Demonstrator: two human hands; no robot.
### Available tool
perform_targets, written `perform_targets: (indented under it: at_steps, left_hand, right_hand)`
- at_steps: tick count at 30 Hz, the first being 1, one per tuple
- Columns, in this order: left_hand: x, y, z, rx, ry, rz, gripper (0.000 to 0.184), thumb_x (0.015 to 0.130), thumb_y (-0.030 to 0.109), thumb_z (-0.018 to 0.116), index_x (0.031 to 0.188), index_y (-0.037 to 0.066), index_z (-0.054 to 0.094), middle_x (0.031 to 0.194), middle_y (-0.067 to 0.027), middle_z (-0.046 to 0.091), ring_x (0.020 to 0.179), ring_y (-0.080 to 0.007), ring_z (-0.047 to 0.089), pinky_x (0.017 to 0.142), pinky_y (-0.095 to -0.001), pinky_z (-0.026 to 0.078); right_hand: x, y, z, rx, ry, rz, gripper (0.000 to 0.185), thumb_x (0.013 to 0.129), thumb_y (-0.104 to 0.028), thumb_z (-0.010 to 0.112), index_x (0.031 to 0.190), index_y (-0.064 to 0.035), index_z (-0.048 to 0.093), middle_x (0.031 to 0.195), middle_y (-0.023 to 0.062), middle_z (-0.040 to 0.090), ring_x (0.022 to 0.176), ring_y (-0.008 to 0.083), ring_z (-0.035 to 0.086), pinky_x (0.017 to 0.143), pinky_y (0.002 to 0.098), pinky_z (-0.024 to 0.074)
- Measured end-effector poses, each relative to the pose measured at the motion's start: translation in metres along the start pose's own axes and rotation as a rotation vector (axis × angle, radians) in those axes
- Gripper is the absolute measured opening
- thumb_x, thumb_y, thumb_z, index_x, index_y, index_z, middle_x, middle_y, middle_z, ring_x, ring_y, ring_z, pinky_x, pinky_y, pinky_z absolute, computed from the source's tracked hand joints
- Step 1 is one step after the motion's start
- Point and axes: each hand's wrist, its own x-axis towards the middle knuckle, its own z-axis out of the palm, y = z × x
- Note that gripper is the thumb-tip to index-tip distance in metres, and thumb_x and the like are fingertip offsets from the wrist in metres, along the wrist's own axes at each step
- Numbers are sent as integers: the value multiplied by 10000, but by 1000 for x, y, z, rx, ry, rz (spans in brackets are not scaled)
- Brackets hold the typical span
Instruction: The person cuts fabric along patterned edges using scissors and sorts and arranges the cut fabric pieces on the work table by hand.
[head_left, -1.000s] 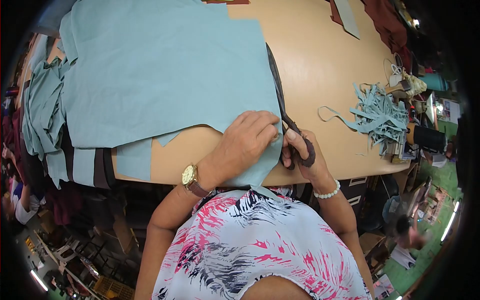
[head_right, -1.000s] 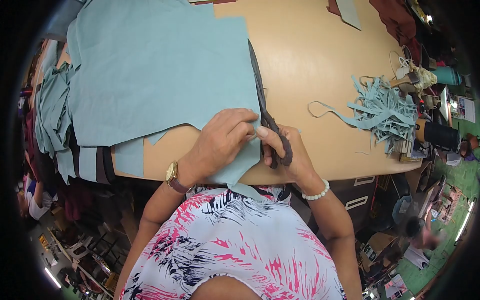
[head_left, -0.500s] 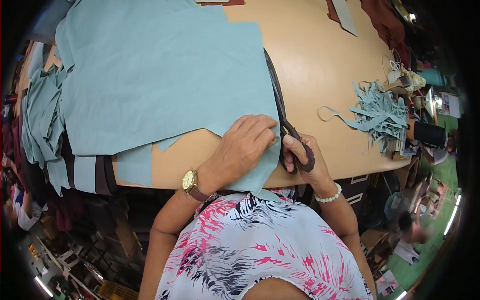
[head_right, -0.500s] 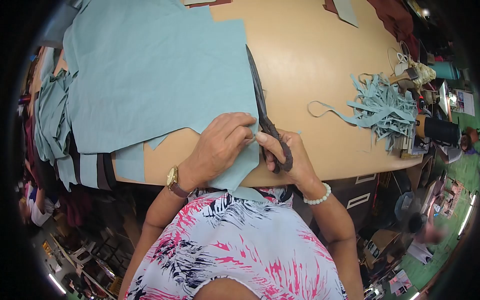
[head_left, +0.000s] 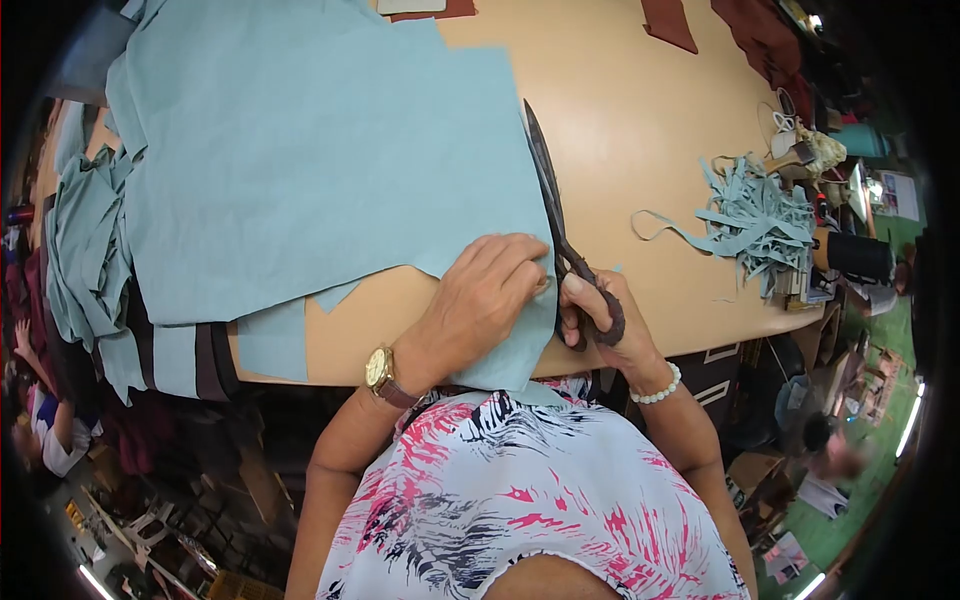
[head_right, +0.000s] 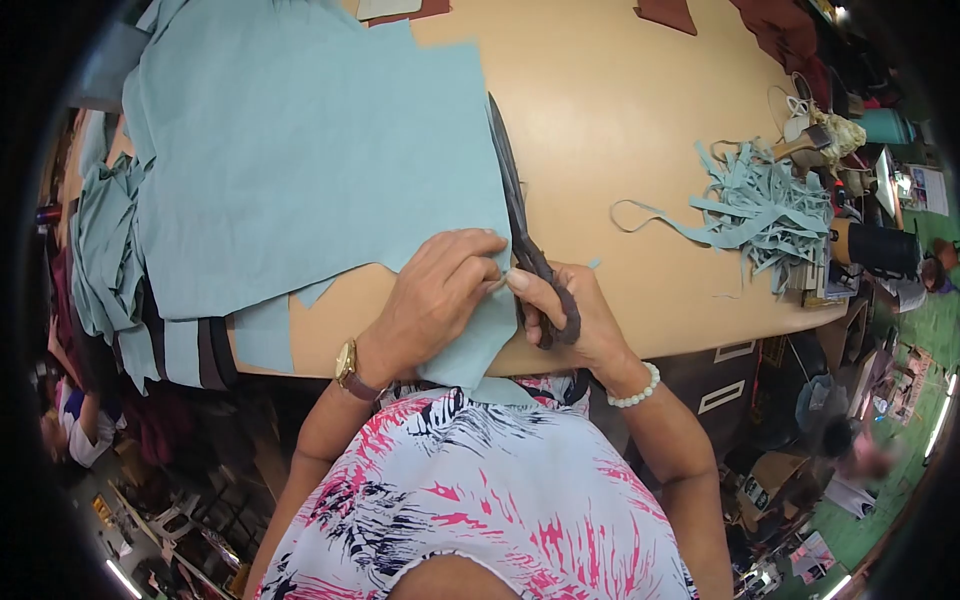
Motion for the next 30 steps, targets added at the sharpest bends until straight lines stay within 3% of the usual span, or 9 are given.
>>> perform_targets:
  at_steps: [30]
  left_hand:
    - [0, 13, -7, -127, -32, 27, 170, 704, 1, 629, 814, 15, 499, 1011, -126, 564, 956, -293, 542, 804, -384, 441]
  right_hand:
    - [16, -21, 6, -91, 70, -22, 446, 769, -441, 632, 634, -25, 546, 482, 41, 494, 411, 114, 490, 404, 209, 371]
